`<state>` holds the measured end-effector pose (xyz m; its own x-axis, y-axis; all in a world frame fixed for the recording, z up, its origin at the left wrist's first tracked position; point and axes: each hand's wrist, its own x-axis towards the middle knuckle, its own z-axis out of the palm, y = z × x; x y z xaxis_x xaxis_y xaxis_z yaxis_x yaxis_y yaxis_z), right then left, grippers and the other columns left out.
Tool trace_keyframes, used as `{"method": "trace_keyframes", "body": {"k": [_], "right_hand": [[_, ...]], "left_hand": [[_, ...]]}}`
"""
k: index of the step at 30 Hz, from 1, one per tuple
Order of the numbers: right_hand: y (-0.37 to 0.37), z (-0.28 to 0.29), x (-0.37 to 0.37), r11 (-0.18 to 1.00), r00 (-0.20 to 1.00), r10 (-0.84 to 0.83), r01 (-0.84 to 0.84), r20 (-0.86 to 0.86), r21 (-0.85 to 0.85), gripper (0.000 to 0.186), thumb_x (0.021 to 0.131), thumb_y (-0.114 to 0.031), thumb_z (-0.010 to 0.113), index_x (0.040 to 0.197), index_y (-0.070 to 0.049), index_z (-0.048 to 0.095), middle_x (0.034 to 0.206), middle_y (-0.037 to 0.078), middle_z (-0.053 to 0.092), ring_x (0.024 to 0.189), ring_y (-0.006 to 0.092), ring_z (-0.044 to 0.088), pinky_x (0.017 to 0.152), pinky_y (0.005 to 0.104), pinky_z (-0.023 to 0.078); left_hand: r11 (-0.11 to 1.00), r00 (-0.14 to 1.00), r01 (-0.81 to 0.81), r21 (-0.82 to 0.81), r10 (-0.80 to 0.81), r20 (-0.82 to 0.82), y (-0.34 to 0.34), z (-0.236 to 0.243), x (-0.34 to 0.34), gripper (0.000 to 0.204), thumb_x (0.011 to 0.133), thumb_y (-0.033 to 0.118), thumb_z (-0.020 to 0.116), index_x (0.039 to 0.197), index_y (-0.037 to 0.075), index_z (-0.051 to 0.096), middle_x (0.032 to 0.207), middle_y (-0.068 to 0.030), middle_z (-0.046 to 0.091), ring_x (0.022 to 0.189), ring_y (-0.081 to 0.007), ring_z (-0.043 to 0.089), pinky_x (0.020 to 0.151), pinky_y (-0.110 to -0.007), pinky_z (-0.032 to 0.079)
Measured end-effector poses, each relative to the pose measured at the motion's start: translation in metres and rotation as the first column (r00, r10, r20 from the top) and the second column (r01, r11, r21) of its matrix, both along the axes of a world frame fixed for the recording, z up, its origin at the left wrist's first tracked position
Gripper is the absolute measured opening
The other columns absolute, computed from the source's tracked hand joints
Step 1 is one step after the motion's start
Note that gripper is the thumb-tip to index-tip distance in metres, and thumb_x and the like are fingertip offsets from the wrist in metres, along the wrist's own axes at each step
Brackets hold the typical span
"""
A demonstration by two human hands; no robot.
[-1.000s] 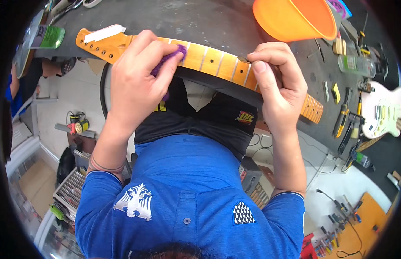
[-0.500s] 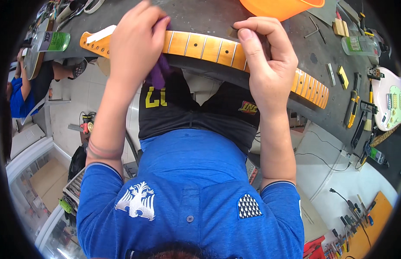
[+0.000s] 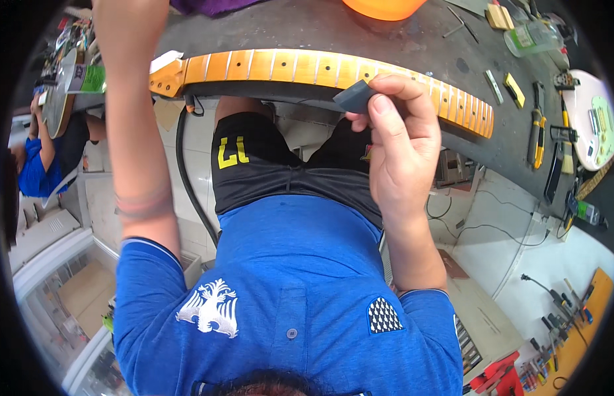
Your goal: The person rubs a small black sanding block along the side of a wooden guitar neck, wipes the surface with a purple cloth, and continues sanding different sections of the neck.
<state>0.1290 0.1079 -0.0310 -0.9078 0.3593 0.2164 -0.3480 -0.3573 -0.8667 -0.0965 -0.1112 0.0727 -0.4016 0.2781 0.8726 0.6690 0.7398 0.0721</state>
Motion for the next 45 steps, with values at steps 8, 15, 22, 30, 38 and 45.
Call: {"method": "trace_keyframes", "body": {"k": [8, 15, 22, 30, 38, 45], "right_hand": [[-0.049, -0.008, 0.016, 0.902, 0.993, 0.112, -0.089, 0.03, -0.423, 0.018, 0.11, -0.006, 0.062, 0.128, -0.009, 0.064, 0.127, 0.004, 0.068, 0.122, 0.0148, 0.063, 0.11, 0.0342, 0.048], [-0.04, -0.021, 0.02, 0.986, 0.987, 0.143, -0.135, 0.073, -0.101, 0.018, 0.108, -0.003, 0.066, 0.125, -0.004, 0.063, 0.123, 0.003, 0.062, 0.111, 0.0104, 0.061, 0.103, 0.0285, 0.048], [-0.017, -0.014, 0.032, 0.946, 0.989, -0.003, -0.046, 0.151, 0.32, 0.017, 0.1, -0.008, 0.076, 0.115, -0.005, 0.068, 0.108, 0.002, 0.063, 0.093, 0.0088, 0.057, 0.083, 0.0268, 0.047], [-0.015, -0.017, 0.028, 0.97, 1.0, 0.026, -0.028, 0.008, 0.243, 0.01, 0.101, 0.001, 0.073, 0.11, -0.003, 0.069, 0.107, 0.005, 0.062, 0.089, 0.0095, 0.059, 0.079, 0.0251, 0.048], [0.001, -0.003, 0.006, 0.725, 0.978, -0.187, 0.197, -0.087, 0.66, 0.019, 0.095, 0.0, 0.074, 0.113, -0.004, 0.071, 0.11, 0.01, 0.067, 0.1, 0.0211, 0.062, 0.09, 0.0332, 0.047], [0.063, -0.02, -0.041, -0.08, 0.812, -0.34, 0.478, -0.475, 0.875, 0.026, 0.088, -0.007, 0.078, 0.112, -0.014, 0.076, 0.109, 0.004, 0.071, 0.105, 0.0262, 0.064, 0.094, 0.0391, 0.042]], "left_hand": [[0.355, 0.119, 0.229, 0.907, -0.935, 0.335, 0.048, -0.12, 0.166, 0.03, 0.096, 0.001, 0.08, 0.123, 0.002, 0.067, 0.122, -0.0075, 0.063, 0.116, -0.0171, 0.062, 0.103, -0.032, 0.049], [0.242, 0.069, -0.072, 0.968, -0.967, 0.247, 0.047, -0.104, 0.167, 0.012, 0.099, -0.003, 0.076, 0.108, 0.001, 0.069, 0.104, -0.0033, 0.068, 0.094, -0.0093, 0.064, 0.085, -0.026, 0.052], [0.604, 0.123, 0.382, 0.7, -0.784, 0.609, 0.033, -0.103, 0.164, 0.012, 0.088, -0.005, 0.078, 0.097, 0.0, 0.072, 0.093, -0.0067, 0.071, 0.088, -0.0171, 0.068, 0.078, -0.031, 0.052], [0.258, -0.265, -0.004, 0.966, -0.932, 0.247, 0.037, -0.117, 0.174, 0.017, 0.099, 0.0, 0.077, 0.116, -0.001, 0.074, 0.12, -0.0083, 0.067, 0.1, -0.0156, 0.072, 0.088, -0.028, 0.06], [0.608, 0.454, 0.708, 0.359, -0.781, 0.428, 0.009, -0.092, 0.103, 0.022, 0.091, -0.008, 0.076, 0.111, 0.002, 0.08, 0.108, -0.0132, 0.075, 0.091, -0.0235, 0.074, 0.076, -0.034, 0.06], [0.494, 0.541, 0.838, -0.231, -0.704, 0.459, 0.004, -0.078, 0.004, 0.033, 0.078, -0.002, 0.08, 0.11, 0.004, 0.078, 0.108, -0.0107, 0.074, 0.096, -0.0306, 0.073, 0.081, -0.039, 0.059]]}}
